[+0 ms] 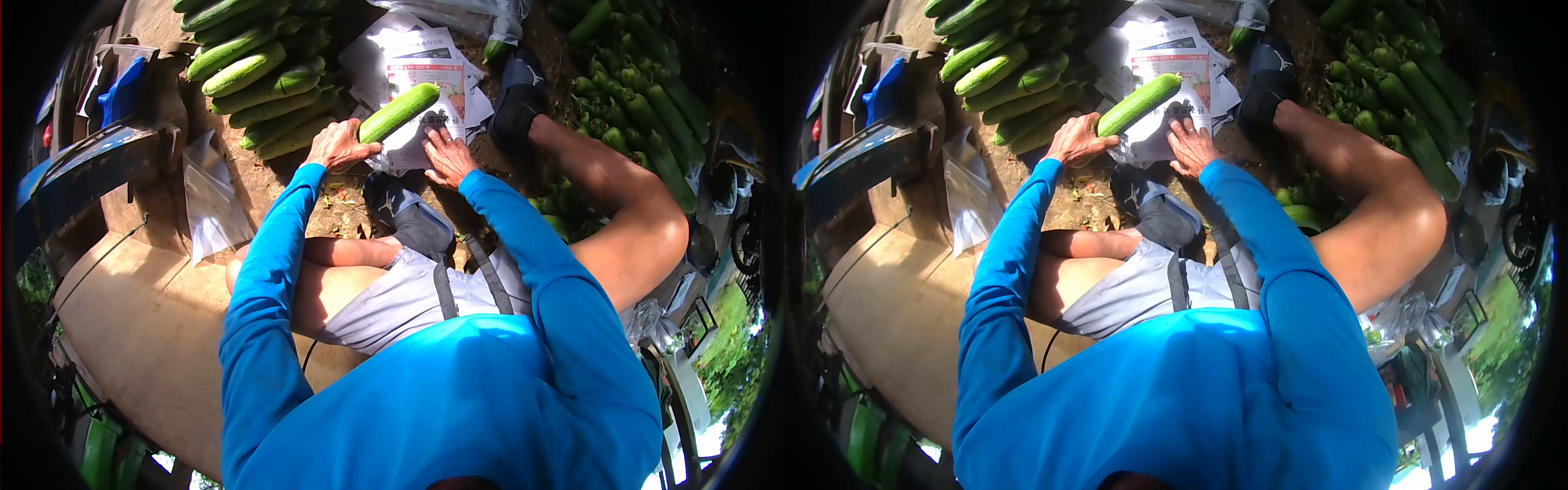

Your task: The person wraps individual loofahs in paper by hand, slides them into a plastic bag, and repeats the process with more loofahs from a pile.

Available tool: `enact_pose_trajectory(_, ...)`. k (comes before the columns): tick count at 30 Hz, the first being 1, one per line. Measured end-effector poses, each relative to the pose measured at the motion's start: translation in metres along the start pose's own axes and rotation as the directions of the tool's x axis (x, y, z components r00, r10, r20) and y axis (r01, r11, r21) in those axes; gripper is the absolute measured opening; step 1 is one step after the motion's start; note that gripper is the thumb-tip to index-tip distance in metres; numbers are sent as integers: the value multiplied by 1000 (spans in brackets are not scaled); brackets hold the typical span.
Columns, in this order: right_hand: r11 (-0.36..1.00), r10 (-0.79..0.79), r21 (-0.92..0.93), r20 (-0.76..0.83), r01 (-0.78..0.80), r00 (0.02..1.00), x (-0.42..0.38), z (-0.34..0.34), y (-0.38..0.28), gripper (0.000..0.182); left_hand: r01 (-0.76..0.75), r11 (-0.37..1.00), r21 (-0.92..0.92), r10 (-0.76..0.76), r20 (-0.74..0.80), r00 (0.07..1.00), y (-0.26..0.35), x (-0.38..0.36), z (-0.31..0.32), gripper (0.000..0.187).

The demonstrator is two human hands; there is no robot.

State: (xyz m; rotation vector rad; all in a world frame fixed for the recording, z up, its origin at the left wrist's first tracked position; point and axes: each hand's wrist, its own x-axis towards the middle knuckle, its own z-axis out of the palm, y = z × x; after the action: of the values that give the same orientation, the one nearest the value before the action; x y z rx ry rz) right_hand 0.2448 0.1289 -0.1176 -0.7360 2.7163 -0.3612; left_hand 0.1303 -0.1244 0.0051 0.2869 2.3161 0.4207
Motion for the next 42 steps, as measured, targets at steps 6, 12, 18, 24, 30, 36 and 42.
enact_pose_trajectory(6,997,34,-67,24,-32,999,3,7,0,53,38,999,-28,-38,-4,999,-3,-2,-1,59)
enact_pose_trajectory(12,989,-94,114,-14,95,995,-1,-7,16,36,3,995,-102,-11,-77,997,-7,4,-4,57)
enact_pose_trajectory(18,952,-249,204,75,230,966,3,-12,39,41,19,992,-124,-30,-89,996,-7,4,-4,57)
enact_pose_trajectory(24,917,-279,299,10,263,960,16,-5,47,31,21,997,-74,-27,-76,997,-12,4,-1,60)
enact_pose_trajectory(30,898,-376,259,34,355,926,31,-7,41,24,10,997,-72,-17,-87,996,-10,5,2,63)
enact_pose_trajectory(36,840,-416,404,51,362,908,39,-12,37,36,22,995,-99,-28,-65,997,-7,5,2,63)
enact_pose_trajectory(42,894,-276,418,229,161,934,52,-42,27,69,39,993,-109,-48,-85,995,-4,1,-4,62)
